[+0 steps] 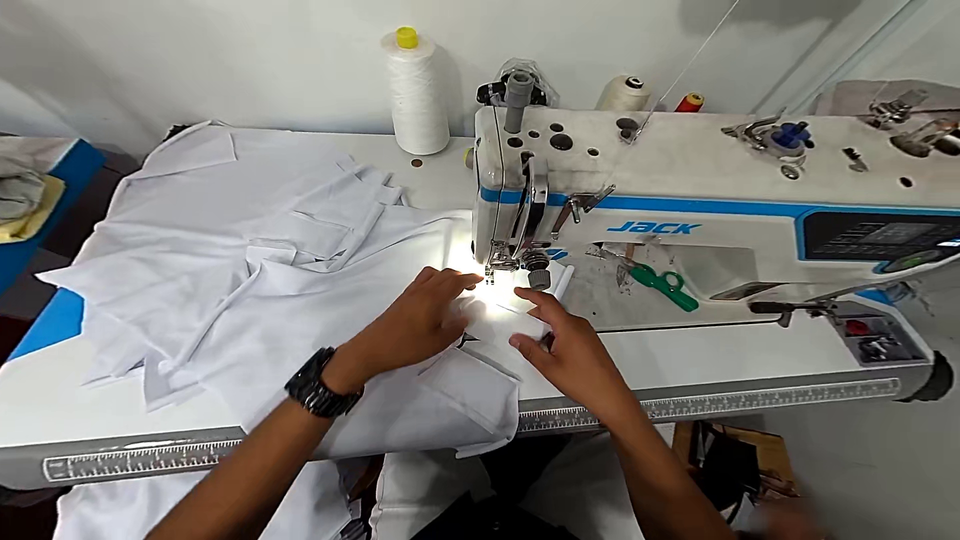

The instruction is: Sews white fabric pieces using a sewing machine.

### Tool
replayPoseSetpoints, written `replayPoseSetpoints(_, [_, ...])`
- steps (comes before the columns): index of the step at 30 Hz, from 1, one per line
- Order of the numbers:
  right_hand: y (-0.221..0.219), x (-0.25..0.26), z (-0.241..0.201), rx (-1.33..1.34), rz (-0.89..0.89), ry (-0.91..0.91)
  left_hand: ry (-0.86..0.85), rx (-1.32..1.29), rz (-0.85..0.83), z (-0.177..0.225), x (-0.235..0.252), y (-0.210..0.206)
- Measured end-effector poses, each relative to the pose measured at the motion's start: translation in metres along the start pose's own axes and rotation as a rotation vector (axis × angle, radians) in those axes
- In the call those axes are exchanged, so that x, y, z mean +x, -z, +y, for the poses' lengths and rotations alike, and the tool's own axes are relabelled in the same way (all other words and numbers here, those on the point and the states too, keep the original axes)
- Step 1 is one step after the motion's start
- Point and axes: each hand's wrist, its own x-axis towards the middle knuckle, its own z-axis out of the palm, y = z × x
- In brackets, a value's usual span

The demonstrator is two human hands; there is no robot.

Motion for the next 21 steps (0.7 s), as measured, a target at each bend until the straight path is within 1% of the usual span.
replayPoseSetpoints(2, [0.004, -0.002, 0.003, 0.057, -0.074, 0.042, 0.013, -0.168, -0.101, 0.000, 0.013, -0.002])
replayPoseSetpoints(3, [0.006, -0.003, 0.005, 0.071, -0.118, 0.061, 0.031, -0.195, -0.147, 0.000, 0.016, -0.002])
replayPoseSetpoints(5, [0.011, -0.003, 0.009, 0.062, -0.206, 0.075, 0.032, -0.143, -0.199, -0.003, 0.019, -0.003])
replayPoseSetpoints(7, [0.011, -0.001, 0.014, 0.027, -0.232, 0.089, 0.068, -0.080, -0.244, -0.004, 0.020, 0.000])
replayPoseSetpoints(10, [0.008, 0.004, 0.015, -0.072, -0.153, 0.135, 0.156, 0.028, -0.305, 0.000, 0.024, 0.006])
replayPoseSetpoints(12, [0.006, 0.001, 0.015, -0.078, -0.093, 0.167, 0.151, 0.048, -0.309, 0.004, 0.022, 0.008])
replayPoseSetpoints(15, [0.000, -0.003, 0.013, -0.015, -0.038, 0.155, 0.112, 0.009, -0.246, 0.008, 0.013, 0.011])
replayPoseSetpoints(17, [-0.003, -0.003, 0.013, -0.004, -0.001, 0.134, 0.163, -0.030, -0.225, 0.014, 0.011, 0.015])
replayPoseSetpoints(19, [-0.007, -0.005, 0.014, -0.005, 0.029, 0.110, 0.214, -0.082, -0.245, 0.014, 0.011, 0.020])
replayPoseSetpoints(21, [-0.011, -0.007, 0.016, -0.006, 0.066, 0.081, 0.220, -0.145, -0.290, 0.008, 0.011, 0.024])
